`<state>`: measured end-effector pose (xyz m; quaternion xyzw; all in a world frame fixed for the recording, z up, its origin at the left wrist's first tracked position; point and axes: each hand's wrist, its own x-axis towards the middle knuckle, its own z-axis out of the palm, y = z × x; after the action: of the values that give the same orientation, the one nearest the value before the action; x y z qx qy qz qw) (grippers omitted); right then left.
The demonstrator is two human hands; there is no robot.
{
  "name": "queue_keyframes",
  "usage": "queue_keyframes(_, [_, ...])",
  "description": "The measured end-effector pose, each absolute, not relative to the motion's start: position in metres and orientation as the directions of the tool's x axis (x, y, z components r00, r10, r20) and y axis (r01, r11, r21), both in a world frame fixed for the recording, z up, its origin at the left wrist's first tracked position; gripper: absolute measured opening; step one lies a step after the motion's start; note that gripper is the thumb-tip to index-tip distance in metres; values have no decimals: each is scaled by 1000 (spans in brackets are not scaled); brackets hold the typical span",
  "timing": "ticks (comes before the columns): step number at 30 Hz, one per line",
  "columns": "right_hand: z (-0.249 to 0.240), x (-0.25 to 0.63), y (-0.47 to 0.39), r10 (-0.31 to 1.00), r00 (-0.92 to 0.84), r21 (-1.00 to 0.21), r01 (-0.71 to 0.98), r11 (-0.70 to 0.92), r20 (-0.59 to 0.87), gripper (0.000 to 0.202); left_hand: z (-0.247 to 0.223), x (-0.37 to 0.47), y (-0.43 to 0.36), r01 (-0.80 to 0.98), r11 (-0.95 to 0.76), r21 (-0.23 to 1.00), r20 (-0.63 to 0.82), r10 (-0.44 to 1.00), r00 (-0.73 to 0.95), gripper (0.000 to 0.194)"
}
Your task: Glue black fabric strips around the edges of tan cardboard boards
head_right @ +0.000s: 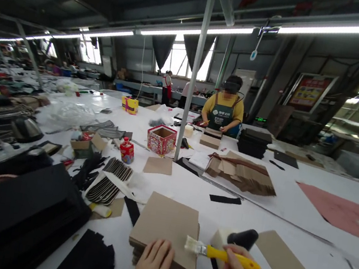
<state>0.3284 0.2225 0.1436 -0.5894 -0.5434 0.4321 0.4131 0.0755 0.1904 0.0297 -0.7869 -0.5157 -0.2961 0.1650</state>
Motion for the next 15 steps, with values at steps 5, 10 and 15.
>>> queue_keyframes(5, [172, 219, 261, 980, -188, -995, 82, -49, -63, 42, -2, 85, 203, 929, -368, 24, 808, 554, 199, 28])
queue_keyframes(10, [159, 159, 288, 943, -319, -983, 180, -37, -94, 37, -30, 99, 217, 949, -301, 99, 894, 445, 48, 22])
queue_keyframes(15, [138, 144, 319, 957, -279, -966, 257, 0, -74, 29, -18, 92, 215, 932, -363, 18, 765, 605, 221, 20])
